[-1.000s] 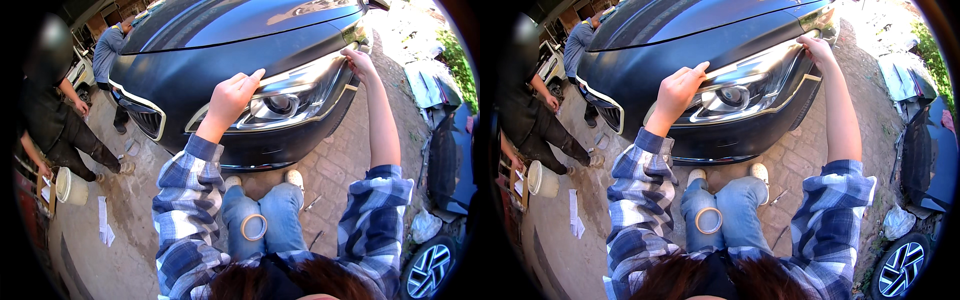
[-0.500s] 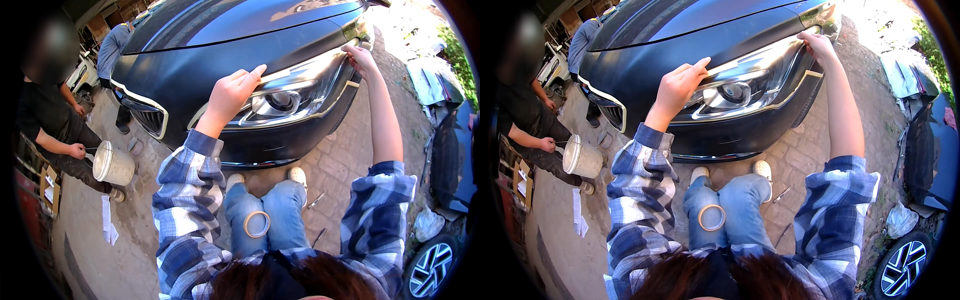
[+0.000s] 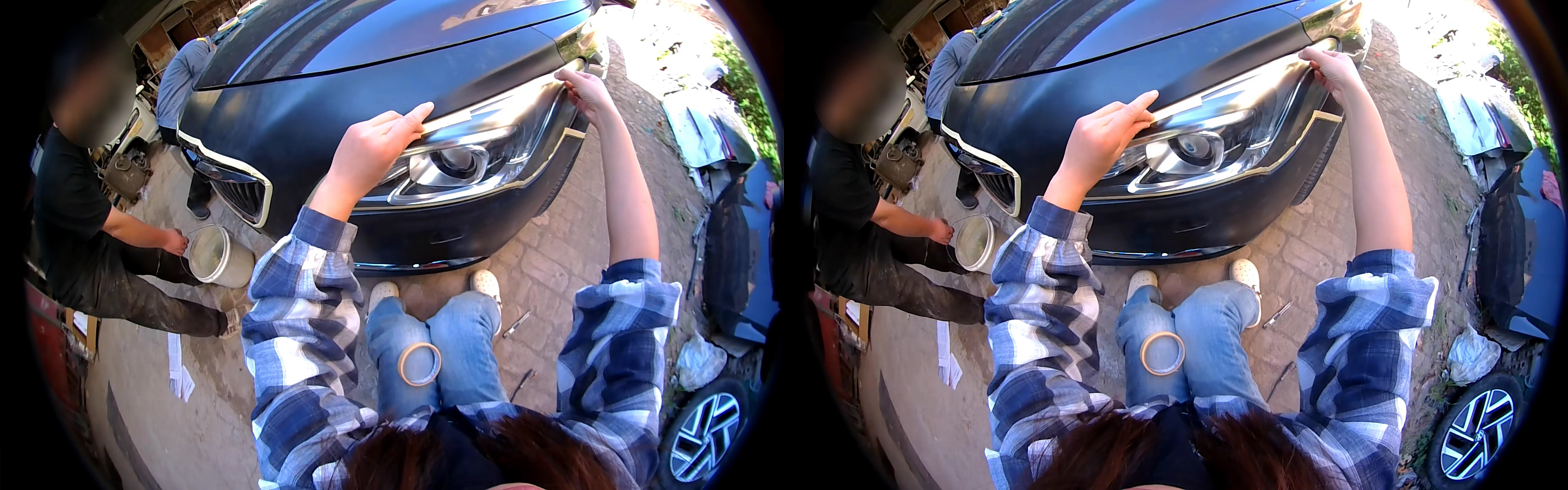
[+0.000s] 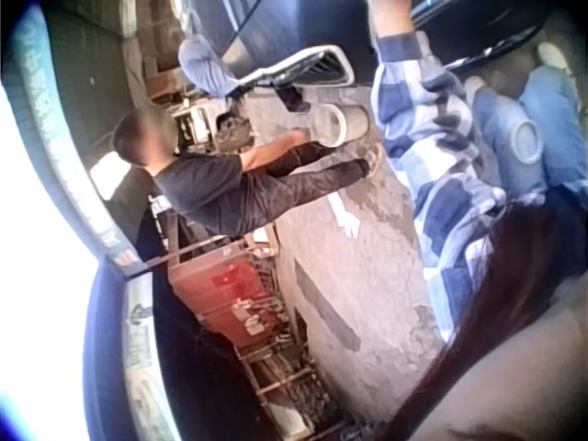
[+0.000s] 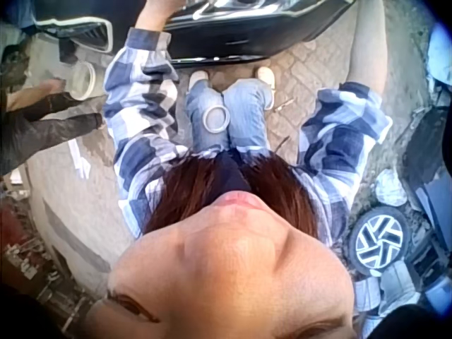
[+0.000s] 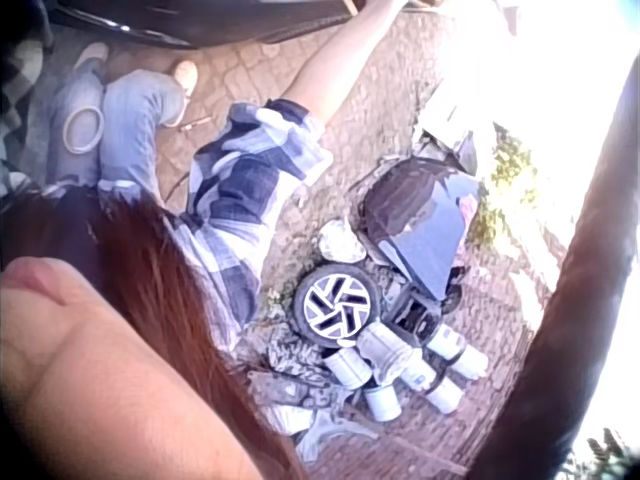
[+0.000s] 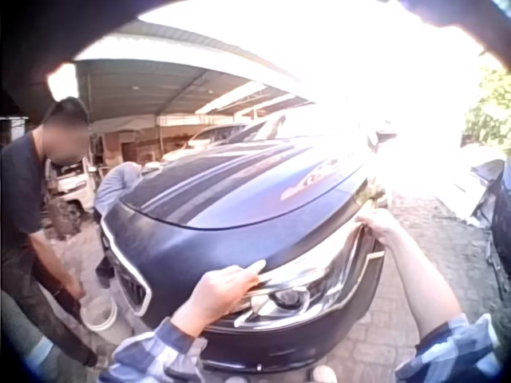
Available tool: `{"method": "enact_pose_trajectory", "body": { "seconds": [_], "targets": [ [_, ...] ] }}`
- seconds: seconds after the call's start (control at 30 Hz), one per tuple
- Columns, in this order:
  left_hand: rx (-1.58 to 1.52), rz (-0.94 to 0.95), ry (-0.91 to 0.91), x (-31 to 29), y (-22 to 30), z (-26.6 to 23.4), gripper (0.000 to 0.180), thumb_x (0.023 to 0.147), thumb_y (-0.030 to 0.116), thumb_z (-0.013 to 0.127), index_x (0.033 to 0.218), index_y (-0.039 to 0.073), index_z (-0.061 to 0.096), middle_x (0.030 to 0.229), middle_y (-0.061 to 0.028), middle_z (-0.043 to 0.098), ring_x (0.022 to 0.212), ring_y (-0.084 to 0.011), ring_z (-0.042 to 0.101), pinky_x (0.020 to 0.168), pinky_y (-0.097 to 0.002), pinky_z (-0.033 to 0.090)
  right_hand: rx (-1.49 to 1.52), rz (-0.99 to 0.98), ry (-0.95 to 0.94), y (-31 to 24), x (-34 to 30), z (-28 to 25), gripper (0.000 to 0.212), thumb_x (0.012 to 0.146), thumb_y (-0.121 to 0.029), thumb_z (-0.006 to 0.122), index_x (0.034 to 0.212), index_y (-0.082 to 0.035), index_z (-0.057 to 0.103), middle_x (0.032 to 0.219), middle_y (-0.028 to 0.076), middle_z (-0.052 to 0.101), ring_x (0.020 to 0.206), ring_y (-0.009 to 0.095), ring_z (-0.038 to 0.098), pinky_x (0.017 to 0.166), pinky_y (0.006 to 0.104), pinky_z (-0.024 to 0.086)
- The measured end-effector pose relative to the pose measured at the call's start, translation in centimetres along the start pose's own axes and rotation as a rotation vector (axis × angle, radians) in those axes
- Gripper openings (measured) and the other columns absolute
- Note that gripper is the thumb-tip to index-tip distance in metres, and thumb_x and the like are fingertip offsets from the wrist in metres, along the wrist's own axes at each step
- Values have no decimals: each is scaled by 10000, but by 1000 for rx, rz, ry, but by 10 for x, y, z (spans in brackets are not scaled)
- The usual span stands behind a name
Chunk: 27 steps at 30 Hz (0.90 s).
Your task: The person applies masking tape to the edges of a car headlight using a utility knife to cut the tape. They smooth the tape down with their fingers to ensure it adheres properly to the curved surface of the headlight.
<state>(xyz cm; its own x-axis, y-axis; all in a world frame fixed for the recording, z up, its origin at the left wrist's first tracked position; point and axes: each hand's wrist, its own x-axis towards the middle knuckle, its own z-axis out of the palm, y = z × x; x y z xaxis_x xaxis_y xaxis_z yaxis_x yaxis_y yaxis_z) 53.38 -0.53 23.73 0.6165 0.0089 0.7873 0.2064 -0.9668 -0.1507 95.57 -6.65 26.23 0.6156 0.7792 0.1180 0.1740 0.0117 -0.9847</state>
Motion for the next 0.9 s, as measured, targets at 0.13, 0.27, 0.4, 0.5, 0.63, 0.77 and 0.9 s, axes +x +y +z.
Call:
{"method": "enact_pose_trajectory", "body": {
  "seconds": [0.13, 0.27, 0.4, 0.5, 0.63, 0.77, 0.9],
  "targets": [
    [-4, 31, -22, -1, -2, -1, 440, 848, 57, 756, 1277, 71, 664, 851, -48, 722, 737, -203, 689, 636, -297, 571, 4, 1, 30, 3, 2, 1, 246, 774, -233, 832, 861, -89, 652, 788, -52, 576, 649, 42, 516, 592, 180, 450],
    [58, 27, -42, 0, -3, 3, 412, 856, 65, 747, 1261, 78, 670, 851, -44, 721, 738, -205, 685, 631, -301, 569, 0, 7, 28, 2, 4, 3, 238, 777, -226, 826, 852, -94, 643, 781, -54, 575, 643, 43, 516, 590, 184, 450],
    [-3, -8, -2, 4, 1, 9, 412, 857, 71, 745, 1262, 89, 674, 835, -39, 710, 719, -202, 674, 619, -304, 563, -2, 3, 32, 4, 3, -2, 237, 778, -227, 826, 850, -95, 642, 779, -53, 576, 641, 44, 516, 588, 181, 446],
    [-6, -6, -42, 3, 1, 1, 424, 853, 72, 747, 1270, 100, 674, 812, -36, 694, 706, -197, 671, 610, -304, 560, 10, 11, 19, 5, 4, -2, 230, 780, -224, 825, 846, -95, 647, 778, -53, 576, 641, 43, 516, 586, 179, 442],
    [43, 26, -93, 4, 1, 0, 430, 852, 67, 744, 1275, 105, 675, 792, -45, 678, 700, -196, 672, 603, -299, 556, 25, 7, 22, 7, 5, -3, 223, 782, -228, 825, 834, -101, 648, 767, -53, 570, 638, 44, 512, 589, 179, 441],
    [27, 25, -56, 1, -2, 6, 428, 855, 64, 741, 1276, 113, 676, 823, -51, 693, 708, -199, 675, 611, -299, 559, 3, 5, 9, 6, 5, -4, 222, 781, -226, 821, 833, -103, 643, 761, -56, 566, 635, 42, 509, 587, 180, 440],
    [-37, -56, -10, 2, 1, 7, 435, 857, 59, 742, 1282, 114, 671, 864, -42, 718, 738, -207, 688, 645, -302, 570, 8, 10, 8, 5, 6, -1, 221, 781, -223, 817, 835, -104, 639, 758, -59, 562, 631, 42, 503, 586, 183, 439]
  ]
}}
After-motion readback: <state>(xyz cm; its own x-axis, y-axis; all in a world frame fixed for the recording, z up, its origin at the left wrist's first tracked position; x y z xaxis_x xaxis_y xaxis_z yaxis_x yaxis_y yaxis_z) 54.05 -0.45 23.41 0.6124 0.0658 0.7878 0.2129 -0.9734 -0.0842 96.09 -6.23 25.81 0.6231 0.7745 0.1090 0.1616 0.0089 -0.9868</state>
